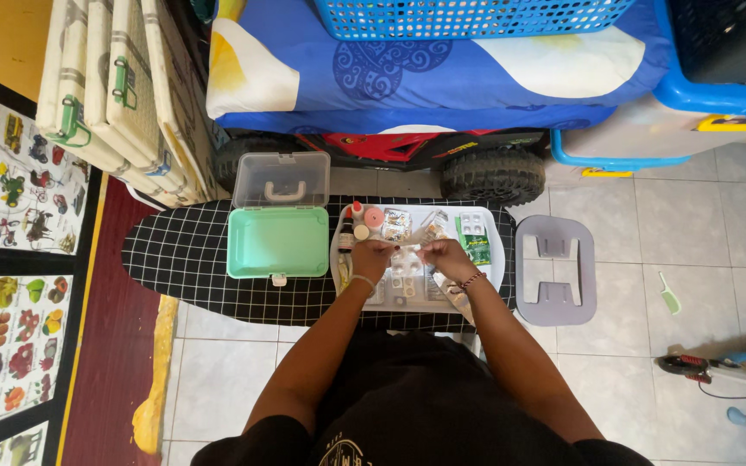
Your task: The person stands at a table and repeatedly picks up small foil-wrapped items, opens them, and places the contents into a white tray. They also handle small bottles and a green plastic box, moving items between the tray and the box.
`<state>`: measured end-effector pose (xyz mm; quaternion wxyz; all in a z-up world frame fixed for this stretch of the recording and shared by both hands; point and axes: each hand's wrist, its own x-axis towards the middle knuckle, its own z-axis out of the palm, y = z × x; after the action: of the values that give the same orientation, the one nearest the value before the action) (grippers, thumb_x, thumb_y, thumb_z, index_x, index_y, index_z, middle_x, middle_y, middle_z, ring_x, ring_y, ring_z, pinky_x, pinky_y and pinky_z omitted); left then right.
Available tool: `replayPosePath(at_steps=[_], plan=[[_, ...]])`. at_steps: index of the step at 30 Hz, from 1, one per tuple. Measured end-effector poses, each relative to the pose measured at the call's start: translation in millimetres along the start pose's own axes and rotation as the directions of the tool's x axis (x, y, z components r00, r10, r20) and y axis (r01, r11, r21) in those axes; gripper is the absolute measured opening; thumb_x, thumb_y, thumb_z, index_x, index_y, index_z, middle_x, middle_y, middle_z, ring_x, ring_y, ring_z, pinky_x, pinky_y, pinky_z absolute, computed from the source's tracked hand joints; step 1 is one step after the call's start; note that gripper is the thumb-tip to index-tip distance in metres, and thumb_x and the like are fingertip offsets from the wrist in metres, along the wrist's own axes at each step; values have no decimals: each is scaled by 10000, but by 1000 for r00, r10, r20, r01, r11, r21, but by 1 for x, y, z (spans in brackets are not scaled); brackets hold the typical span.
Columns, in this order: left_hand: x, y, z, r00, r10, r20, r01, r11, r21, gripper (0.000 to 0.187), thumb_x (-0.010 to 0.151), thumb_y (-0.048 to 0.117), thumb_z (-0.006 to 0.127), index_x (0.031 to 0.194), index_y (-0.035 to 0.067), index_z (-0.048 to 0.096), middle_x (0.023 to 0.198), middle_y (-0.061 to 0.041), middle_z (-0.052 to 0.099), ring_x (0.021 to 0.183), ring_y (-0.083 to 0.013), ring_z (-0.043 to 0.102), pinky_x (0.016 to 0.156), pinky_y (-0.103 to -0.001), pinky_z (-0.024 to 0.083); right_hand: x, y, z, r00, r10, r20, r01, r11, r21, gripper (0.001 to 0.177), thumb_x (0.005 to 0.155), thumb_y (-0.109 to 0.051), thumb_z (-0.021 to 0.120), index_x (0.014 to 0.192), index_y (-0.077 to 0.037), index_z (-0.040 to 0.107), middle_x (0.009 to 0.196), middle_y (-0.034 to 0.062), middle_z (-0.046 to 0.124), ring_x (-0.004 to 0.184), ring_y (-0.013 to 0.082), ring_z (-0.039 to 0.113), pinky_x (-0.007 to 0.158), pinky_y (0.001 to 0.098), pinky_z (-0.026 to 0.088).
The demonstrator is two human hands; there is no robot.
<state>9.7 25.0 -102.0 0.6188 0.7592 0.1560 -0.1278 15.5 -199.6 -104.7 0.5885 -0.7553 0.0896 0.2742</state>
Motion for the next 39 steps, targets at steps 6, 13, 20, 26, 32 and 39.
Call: replayPosePath(at_steps=[6, 13, 20, 26, 32, 39], plan=[[-12, 20, -8, 872, 402, -281, -329, 904, 272, 120, 878, 71, 716, 946, -16, 764, 907, -178, 755, 809, -278, 734, 731, -371, 575, 40, 13, 23, 955, 102, -280, -78, 992, 97, 149, 948, -155, 734, 965, -10, 766, 804, 81, 744, 633, 133, 630, 555, 299, 521], [-8, 14, 5, 726, 591, 352, -620, 340, 707, 507, 857, -47, 520, 1358, -29, 598, 1470, -208, 564, 1430, -323, 473, 1226, -444, 336, 89, 9, 41, 861, -88, -501, 0, 985, -174, 132, 867, -180, 770, 891, -51, 787, 771, 101, 760, 649, 200, 711, 632, 327, 561], [3, 13, 21, 814, 285, 506, -580, 342, 740, 622, 925, 83, 531, 1476, -135, 344, 1626, -287, 239, 1532, -404, 175, 1248, -491, 152, 94, 6, 46, 816, -239, -526, 23, 923, -383, 184, 813, -213, 768, 861, -36, 785, 829, 156, 766, 738, 290, 749, 711, 367, 592], [8, 11, 23, 805, 316, 502, -586, 299, 753, 639, 926, 91, 541, 1501, -121, 359, 1621, -291, 268, 1538, -399, 206, 1259, -478, 170, 84, 5, 36, 782, -301, -545, 133, 936, -327, 123, 834, -141, 766, 912, -48, 785, 830, 137, 766, 717, 259, 749, 690, 343, 590], [7, 36, 20, 803, 311, 509, -593, 318, 740, 643, 901, 134, 570, 1452, -141, 382, 1565, -302, 327, 1478, -410, 268, 1238, -488, 182, 51, 16, -46, 672, -342, -657, 141, 930, -340, 117, 882, -127, 756, 979, -80, 801, 877, 98, 786, 773, 175, 758, 736, 303, 592], [5, 43, 30, 769, 417, 484, -624, 329, 709, 547, 851, 70, 582, 1375, -77, 529, 1488, -212, 479, 1391, -356, 412, 1142, -471, 340, 56, 23, -58, 835, -278, -475, 118, 933, -339, 222, 823, -200, 837, 997, -70, 788, 853, 70, 781, 694, 147, 707, 684, 290, 560]])
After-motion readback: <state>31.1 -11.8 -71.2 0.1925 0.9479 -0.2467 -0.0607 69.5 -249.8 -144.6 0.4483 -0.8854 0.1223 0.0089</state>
